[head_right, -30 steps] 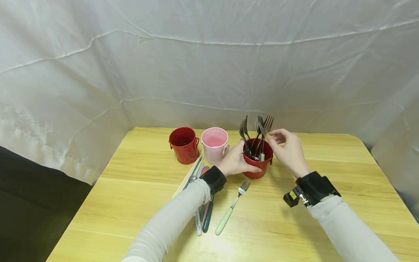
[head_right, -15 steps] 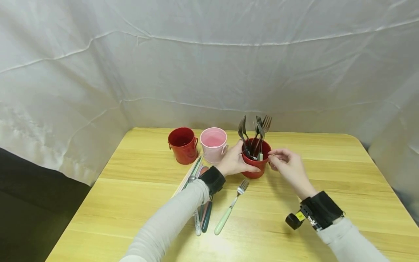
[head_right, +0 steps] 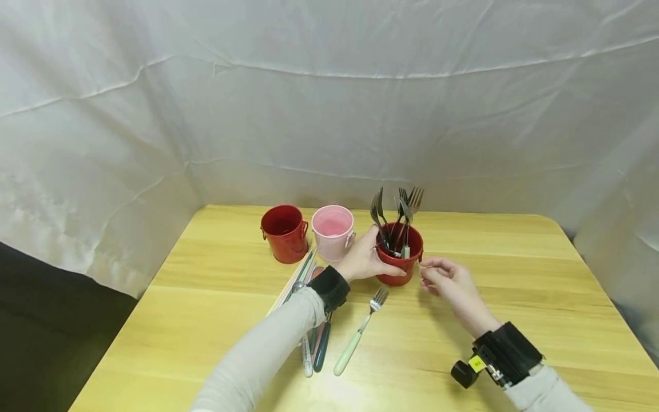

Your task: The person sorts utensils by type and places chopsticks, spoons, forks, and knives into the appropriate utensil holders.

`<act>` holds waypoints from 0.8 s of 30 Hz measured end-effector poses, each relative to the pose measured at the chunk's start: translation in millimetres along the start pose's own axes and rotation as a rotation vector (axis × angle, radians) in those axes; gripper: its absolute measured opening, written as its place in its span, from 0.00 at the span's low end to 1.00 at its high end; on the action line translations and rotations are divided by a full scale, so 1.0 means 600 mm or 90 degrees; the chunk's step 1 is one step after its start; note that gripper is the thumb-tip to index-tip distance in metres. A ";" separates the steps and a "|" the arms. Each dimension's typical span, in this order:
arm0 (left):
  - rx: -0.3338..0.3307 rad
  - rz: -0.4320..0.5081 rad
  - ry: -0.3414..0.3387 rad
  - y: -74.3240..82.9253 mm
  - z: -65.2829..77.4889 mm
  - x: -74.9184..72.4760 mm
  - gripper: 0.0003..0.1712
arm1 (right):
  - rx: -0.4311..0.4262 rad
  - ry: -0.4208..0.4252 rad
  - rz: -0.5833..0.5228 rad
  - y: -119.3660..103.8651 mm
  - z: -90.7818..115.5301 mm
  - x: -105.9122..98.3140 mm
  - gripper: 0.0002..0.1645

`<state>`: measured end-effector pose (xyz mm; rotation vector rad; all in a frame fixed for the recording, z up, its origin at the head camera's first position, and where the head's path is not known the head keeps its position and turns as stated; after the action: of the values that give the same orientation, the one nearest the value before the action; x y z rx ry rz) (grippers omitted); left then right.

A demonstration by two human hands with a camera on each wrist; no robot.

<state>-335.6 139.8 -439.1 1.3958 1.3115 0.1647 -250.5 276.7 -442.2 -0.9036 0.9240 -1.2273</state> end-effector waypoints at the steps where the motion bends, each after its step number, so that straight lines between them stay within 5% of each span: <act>1: 0.002 0.002 -0.001 -0.002 0.001 0.000 0.54 | 0.004 0.000 0.004 0.004 -0.001 -0.001 0.16; 14: 0.001 -0.030 0.003 0.007 0.015 -0.013 0.53 | 0.066 -0.052 -0.053 0.037 0.002 0.006 0.10; 24: -0.011 -0.199 -0.014 0.030 0.059 -0.037 0.52 | 0.093 -0.062 -0.012 0.043 0.018 0.018 0.16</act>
<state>-307.7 107.1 -424.7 1.1581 1.4872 -0.0501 -230.3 269.9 -463.4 -0.8497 0.7402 -1.2387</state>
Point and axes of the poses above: each hand's wrist, its own z-axis away from the middle knuckle, its own x-axis out of the palm, y = z × x, the point moved 10 cm from there along -z, towards the middle knuckle, and after that the axes turned 15 degrees about x, right-handed, at the moved point
